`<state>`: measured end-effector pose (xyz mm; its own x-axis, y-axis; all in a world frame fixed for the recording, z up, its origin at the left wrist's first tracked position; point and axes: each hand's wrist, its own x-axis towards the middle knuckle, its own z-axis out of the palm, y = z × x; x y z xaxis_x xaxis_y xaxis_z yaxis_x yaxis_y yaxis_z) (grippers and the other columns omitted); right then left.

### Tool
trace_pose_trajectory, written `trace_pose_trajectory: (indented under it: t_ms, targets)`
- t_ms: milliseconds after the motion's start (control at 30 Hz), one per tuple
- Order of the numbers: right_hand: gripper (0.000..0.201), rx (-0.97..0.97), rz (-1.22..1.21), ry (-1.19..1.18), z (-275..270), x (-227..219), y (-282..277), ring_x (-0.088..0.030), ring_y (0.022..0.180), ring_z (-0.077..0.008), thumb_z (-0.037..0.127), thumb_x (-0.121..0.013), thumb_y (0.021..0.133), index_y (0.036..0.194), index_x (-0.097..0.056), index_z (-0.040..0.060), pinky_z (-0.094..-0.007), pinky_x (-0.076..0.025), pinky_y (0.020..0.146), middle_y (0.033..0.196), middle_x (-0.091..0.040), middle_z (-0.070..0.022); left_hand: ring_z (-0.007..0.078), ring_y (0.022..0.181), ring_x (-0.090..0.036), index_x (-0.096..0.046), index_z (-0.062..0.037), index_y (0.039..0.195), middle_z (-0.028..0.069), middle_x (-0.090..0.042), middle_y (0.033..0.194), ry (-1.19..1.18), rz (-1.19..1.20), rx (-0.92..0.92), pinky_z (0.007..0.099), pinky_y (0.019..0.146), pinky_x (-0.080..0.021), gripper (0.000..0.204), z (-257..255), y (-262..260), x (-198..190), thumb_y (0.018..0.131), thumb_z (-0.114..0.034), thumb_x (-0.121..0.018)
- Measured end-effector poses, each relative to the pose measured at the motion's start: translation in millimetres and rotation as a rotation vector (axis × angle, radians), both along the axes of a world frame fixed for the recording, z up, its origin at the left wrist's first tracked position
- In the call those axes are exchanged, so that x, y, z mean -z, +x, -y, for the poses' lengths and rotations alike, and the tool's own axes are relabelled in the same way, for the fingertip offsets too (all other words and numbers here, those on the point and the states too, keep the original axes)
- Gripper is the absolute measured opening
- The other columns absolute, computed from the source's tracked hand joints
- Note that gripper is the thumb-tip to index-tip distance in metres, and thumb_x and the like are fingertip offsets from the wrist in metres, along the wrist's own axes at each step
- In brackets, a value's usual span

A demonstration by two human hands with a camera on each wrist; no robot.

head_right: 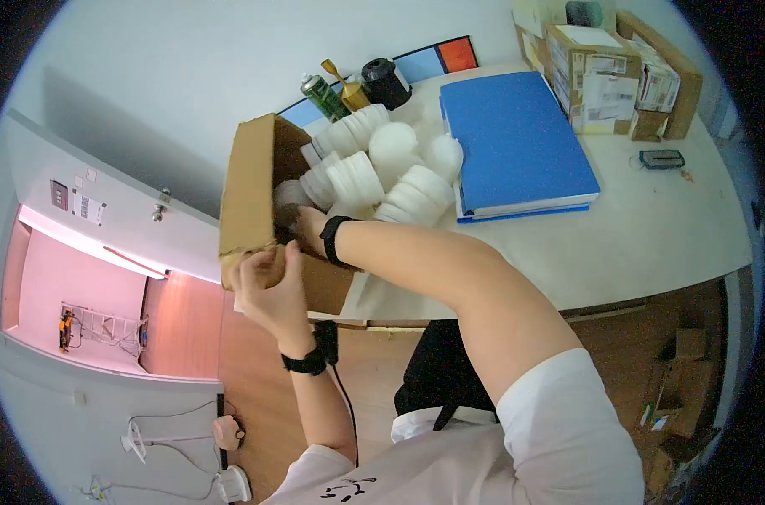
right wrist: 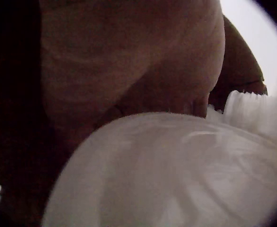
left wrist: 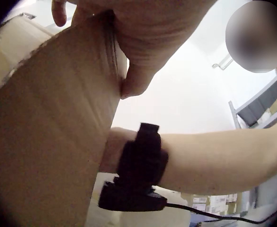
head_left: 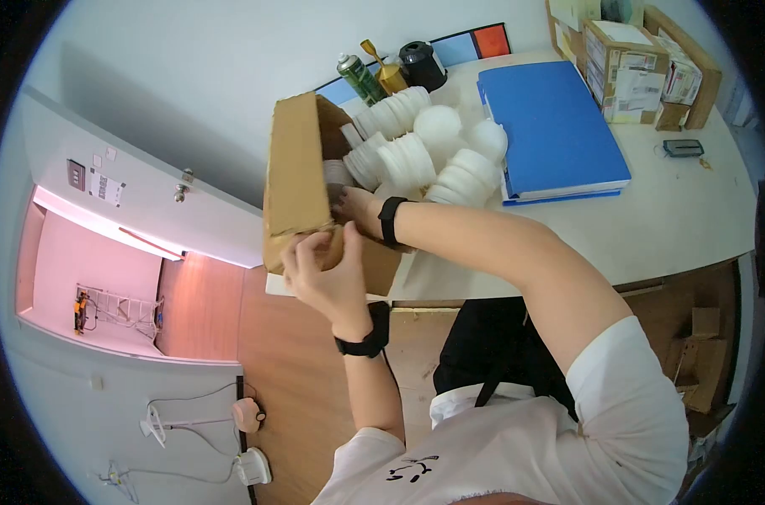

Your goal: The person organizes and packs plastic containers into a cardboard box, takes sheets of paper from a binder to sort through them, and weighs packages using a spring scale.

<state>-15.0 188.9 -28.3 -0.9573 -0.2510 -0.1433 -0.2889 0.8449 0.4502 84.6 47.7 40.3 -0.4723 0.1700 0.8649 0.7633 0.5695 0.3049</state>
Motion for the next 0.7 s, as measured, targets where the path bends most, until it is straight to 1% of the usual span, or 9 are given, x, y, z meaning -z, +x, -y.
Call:
trace_pose_trajectory:
  t_ms: [100, 133, 333, 400, 433, 533, 567, 600, 700]
  targets:
    - [0.062, 0.004, -0.213, -0.143, -13, -24, 34, -0.057, 0.123, -0.0209, 0.049, -0.07, 0.08, 0.134, -0.06, 0.02, -0.038, -0.04, 0.1, 0.123, -0.066, -0.0047, 0.0308, 0.101, -0.064, -0.066, -0.0032, 0.085, 0.0122, -0.064, 0.104, 0.026, 0.057, 0.028, 0.0415, 0.091, -0.051, 0.029, 18, -12, -7, 0.072, -0.013, -0.089]
    - [0.067, 0.104, -0.086, -0.161, -20, -41, 41, -0.057, 0.122, -0.0219, 0.049, -0.073, 0.077, 0.136, -0.058, 0.019, -0.0376, -0.039, 0.101, 0.125, -0.065, -0.0052, 0.0301, 0.101, -0.064, -0.066, -0.0028, 0.085, 0.0118, -0.064, 0.104, 0.047, 0.057, 0.063, 0.0416, 0.091, -0.051, 0.028, 22, -14, -8, 0.073, -0.013, -0.089]
    - [0.063, 0.301, -0.203, -0.246, -62, -40, 57, -0.054, 0.127, -0.0249, 0.045, -0.069, 0.081, 0.136, -0.059, 0.0151, -0.0405, -0.034, 0.108, 0.131, -0.061, -0.0111, 0.0297, 0.097, -0.066, -0.064, -0.0048, 0.083, 0.0094, -0.064, 0.102, 0.058, 0.014, 0.12, 0.0428, 0.083, -0.053, 0.027, 34, -31, -4, 0.072, -0.011, -0.089]
    - [0.065, 0.435, -0.485, -0.063, -59, -28, 51, -0.046, 0.134, -0.0334, 0.044, -0.068, 0.083, 0.139, -0.057, 0.0138, -0.0493, -0.029, 0.114, 0.14, -0.055, -0.0168, 0.0298, 0.098, -0.066, -0.064, -0.0045, 0.083, 0.0093, -0.064, 0.101, 0.081, 0.024, 0.133, 0.0427, 0.084, -0.053, 0.027, 33, -31, -3, 0.072, -0.011, -0.088]
    - [0.065, 0.468, -0.457, -0.054, -52, -28, 44, -0.039, 0.139, -0.0409, 0.043, -0.066, 0.086, 0.142, -0.057, 0.0139, -0.0576, -0.024, 0.115, 0.148, -0.047, -0.0209, 0.0291, 0.097, -0.065, -0.064, -0.0029, 0.083, 0.0101, -0.065, 0.099, 0.086, 0.056, 0.13, 0.0415, 0.087, -0.051, 0.026, 33, -30, -5, 0.073, -0.008, -0.087]
    - [0.058, 0.294, -0.529, -0.26, -23, -29, 24, -0.04, 0.138, -0.0417, 0.038, -0.061, 0.09, 0.143, -0.057, 0.0154, -0.0586, -0.025, 0.114, 0.152, -0.045, -0.0191, 0.0288, 0.096, -0.064, -0.063, -0.0017, 0.083, 0.0108, -0.065, 0.096, 0.066, 0.067, 0.127, 0.04, 0.09, -0.049, 0.025, 31, -21, -9, 0.074, -0.006, -0.086]
    - [0.06, 0.324, -0.405, -0.227, -10, -38, 10, -0.034, 0.145, -0.0425, 0.035, -0.052, 0.098, 0.155, -0.044, 0.0182, -0.0615, -0.021, 0.115, 0.163, -0.03, -0.0172, 0.0292, 0.097, -0.064, -0.063, -0.0021, 0.082, 0.0107, -0.065, 0.096, 0.046, 0.043, 0.132, 0.0398, 0.09, -0.049, 0.025, 29, -18, -8, 0.073, -0.005, -0.086]
    - [0.062, 0.272, -0.259, -0.293, -5, -45, -9, -0.033, 0.146, -0.0439, 0.036, -0.053, 0.098, 0.156, -0.041, 0.0175, -0.0604, -0.022, 0.115, 0.163, -0.032, -0.0169, 0.0292, 0.097, -0.064, -0.063, -0.0021, 0.082, 0.0107, -0.065, 0.096, 0.044, 0.033, 0.13, 0.0398, 0.09, -0.049, 0.025, 28, -17, -6, 0.073, -0.005, -0.086]
    - [0.058, 0.175, -0.658, -0.261, -1, 43, -133, -0.032, 0.149, -0.0316, 0.039, -0.047, 0.103, 0.156, -0.041, 0.0184, -0.051, -0.026, 0.118, 0.162, -0.038, -0.007, 0.0314, 0.102, -0.064, -0.063, -0.0034, 0.082, 0.0118, -0.065, 0.098, 0.023, 0.055, 0.112, 0.0419, 0.091, -0.049, 0.026, 27, -9, 2, 0.071, -0.006, -0.086]
